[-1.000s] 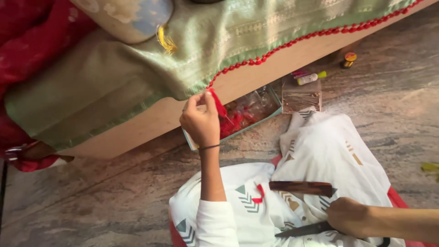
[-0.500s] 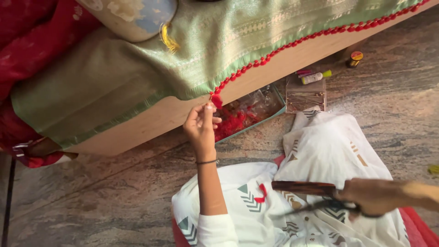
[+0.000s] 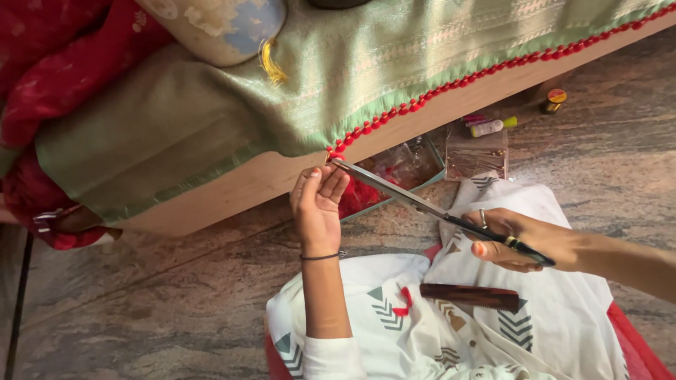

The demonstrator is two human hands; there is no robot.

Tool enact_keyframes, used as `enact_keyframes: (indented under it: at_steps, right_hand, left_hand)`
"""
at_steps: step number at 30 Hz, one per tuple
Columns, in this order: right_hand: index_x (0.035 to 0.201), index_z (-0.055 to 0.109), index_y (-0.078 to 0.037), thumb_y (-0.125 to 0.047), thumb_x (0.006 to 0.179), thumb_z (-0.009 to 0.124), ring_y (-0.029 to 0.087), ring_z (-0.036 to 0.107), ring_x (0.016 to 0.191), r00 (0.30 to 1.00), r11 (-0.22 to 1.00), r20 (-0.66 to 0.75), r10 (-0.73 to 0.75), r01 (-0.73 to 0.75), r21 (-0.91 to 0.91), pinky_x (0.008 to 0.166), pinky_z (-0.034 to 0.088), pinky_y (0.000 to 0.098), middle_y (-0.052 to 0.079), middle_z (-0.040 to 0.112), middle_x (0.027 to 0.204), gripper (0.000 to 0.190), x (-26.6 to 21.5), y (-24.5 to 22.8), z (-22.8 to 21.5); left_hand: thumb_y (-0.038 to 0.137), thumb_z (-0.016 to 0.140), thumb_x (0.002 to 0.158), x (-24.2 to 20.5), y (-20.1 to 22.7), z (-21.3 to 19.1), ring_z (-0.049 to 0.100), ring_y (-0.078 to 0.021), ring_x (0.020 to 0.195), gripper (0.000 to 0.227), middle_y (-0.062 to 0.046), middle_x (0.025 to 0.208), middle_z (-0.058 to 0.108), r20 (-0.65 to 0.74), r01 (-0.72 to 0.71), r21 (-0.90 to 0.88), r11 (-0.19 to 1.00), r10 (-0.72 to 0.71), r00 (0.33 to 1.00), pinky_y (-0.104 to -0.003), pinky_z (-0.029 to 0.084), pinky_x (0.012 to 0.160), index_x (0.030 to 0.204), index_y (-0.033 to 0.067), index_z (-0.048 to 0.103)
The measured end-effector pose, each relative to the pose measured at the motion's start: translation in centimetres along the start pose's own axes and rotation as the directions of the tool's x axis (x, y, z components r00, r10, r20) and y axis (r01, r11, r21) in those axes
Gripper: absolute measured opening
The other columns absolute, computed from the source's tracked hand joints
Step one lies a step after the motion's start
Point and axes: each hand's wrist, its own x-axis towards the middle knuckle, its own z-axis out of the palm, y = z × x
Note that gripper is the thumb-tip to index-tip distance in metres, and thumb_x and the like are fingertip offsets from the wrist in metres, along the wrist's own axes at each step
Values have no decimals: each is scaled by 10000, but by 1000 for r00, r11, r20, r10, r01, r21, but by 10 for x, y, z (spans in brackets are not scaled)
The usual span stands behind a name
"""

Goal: Manually attaching a red pom-pom border to a green saree fabric and trimming excess thread.

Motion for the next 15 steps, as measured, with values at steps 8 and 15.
enact_keyframes:
  at_steps: [8, 15]
  right_hand:
    - [865, 516, -89, -660, 790, 659, 88, 405, 371, 1000, 995, 23, 5, -7, 98, 337, 311, 275, -25, 411, 487, 594, 7, -16, -1]
    - [922, 608, -102, -601, 786, 668, 94, 342, 358, 998, 993, 7, 57, -57, 103, 340, 265, 285, -29, 356, 458, 521, 5, -27, -3]
  left_hand:
    - [42, 582, 1009, -6, 3, 10, 737, -258, 992, 92, -195, 1076, 727, 73, -41, 55, 998, 37, 997, -398, 618, 965, 988, -21, 644]
    - [30, 578, 990, -7, 5, 17, 738, -271, 1041, 92, -250, 1115, 727, 54, -29, 47, 998, 26, 998, -381, 617, 965, 958, -31, 639]
